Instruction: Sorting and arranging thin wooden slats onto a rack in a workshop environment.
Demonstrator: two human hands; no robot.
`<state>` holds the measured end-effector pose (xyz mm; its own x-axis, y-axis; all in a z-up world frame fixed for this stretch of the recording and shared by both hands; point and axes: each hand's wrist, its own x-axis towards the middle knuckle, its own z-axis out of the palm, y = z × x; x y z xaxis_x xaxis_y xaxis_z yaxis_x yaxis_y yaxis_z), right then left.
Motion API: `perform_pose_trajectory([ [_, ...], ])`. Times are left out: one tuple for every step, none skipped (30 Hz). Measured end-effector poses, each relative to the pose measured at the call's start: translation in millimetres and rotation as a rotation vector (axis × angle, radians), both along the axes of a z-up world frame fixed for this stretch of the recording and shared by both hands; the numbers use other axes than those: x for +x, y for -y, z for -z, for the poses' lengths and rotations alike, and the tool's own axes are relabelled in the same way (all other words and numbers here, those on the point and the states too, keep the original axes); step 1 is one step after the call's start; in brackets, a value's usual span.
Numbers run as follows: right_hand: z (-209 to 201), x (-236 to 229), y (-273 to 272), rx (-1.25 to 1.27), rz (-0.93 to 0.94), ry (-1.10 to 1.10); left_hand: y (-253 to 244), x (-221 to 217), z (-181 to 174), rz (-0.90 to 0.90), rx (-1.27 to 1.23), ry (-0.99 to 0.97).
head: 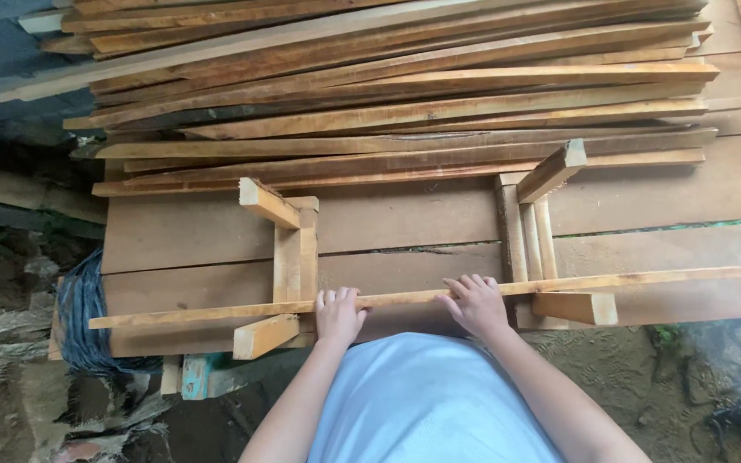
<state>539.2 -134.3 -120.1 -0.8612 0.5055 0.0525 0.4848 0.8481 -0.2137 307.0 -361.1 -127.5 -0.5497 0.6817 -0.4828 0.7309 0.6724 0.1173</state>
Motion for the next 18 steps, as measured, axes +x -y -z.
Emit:
perform_pose_trajectory([
  [-2,0,1,-0.027,0.006,0.011,0,1,-7,0.019,0.015,-0.004],
  [0,5,3,-0.028,0.007,0.014,0,4,-23,0.021,0.013,0.000],
  [2,4,2,-0.021,0.008,-0.039,-2,4,-40,0.006,0.056,0.063],
  [3,3,2,-0.014,0.009,-0.092,-4,3,-57,-0.009,0.098,0.126],
  [9,3,4,-0.012,0.007,-0.094,0,2,-53,-0.011,0.100,0.123],
  [16,2,7,-0.004,0.036,-0.096,3,2,-48,-0.006,0.127,0.085],
  [22,5,7,0.007,0.068,-0.095,5,3,-42,0.001,0.155,0.049],
  [19,2,3,0.011,0.066,-0.096,2,2,-37,0.000,0.159,0.048],
  [15,4,4,-0.030,0.078,-0.038,4,4,-33,-0.026,0.167,0.040],
  [12,6,5,-0.070,0.090,0.020,6,6,-30,-0.052,0.176,0.032],
  [11,4,5,-0.068,0.089,0.019,6,7,-28,-0.053,0.178,0.031],
  [11,3,4,-0.066,0.080,0.066,5,7,-26,-0.057,0.151,0.035],
  [10,1,4,-0.064,0.071,0.111,4,6,-25,-0.060,0.123,0.037],
  [0,-5,-2,-0.062,0.071,0.108,1,2,-29,-0.060,0.126,0.035],
  [-10,-8,-5,-0.101,0.039,0.133,0,-1,-32,-0.068,0.122,0.068],
  [-19,-11,-8,-0.139,0.006,0.158,-1,-3,-35,-0.077,0.117,0.100],
  [-22,-14,-11,-0.139,0.008,0.157,-5,-7,-42,-0.075,0.118,0.100],
  [-26,-16,-14,-0.220,0.017,0.232,-9,-10,-48,-0.065,0.118,0.129],
])
